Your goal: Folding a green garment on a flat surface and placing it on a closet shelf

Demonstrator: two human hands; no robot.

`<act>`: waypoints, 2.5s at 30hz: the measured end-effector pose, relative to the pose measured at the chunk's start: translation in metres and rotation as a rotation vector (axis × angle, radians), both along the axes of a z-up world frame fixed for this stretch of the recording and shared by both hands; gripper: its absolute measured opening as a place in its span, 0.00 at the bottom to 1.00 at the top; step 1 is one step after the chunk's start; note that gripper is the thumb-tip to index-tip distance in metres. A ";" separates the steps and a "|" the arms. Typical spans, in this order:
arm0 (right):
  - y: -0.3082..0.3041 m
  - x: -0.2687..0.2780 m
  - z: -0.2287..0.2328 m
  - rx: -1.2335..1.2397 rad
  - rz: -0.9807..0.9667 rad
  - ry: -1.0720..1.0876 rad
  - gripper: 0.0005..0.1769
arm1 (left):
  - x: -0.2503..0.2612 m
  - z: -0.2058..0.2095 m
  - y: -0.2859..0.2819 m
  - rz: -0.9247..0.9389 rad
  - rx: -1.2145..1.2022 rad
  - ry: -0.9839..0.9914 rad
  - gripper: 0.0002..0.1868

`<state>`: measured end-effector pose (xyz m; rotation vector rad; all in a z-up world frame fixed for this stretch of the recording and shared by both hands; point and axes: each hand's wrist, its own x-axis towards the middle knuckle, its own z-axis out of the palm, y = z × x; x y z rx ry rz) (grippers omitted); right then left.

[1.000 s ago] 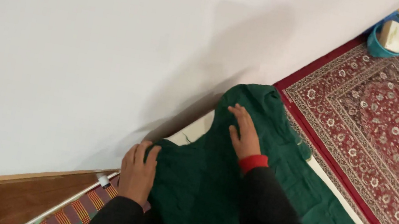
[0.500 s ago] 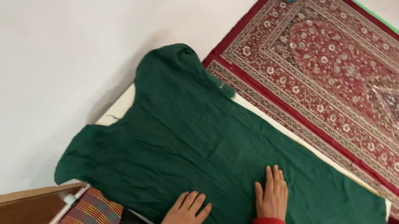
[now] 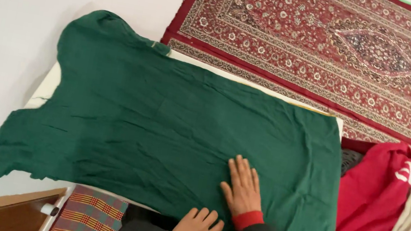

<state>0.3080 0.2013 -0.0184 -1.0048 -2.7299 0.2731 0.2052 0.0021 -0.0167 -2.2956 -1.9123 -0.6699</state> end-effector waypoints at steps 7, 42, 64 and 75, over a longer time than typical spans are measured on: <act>0.022 0.139 -0.016 0.200 -0.309 -0.076 0.37 | 0.034 -0.029 0.000 -0.016 -0.194 0.107 0.14; 0.035 -0.080 -0.001 0.135 0.702 0.134 0.37 | -0.210 -0.021 0.053 0.062 -0.065 0.123 0.31; 0.093 -0.193 -0.014 0.163 0.539 0.056 0.39 | -0.359 -0.011 0.158 0.143 -0.420 0.108 0.38; 0.182 -0.130 -0.045 0.276 -0.299 -0.016 0.40 | -0.368 -0.019 0.188 0.535 -0.378 0.238 0.41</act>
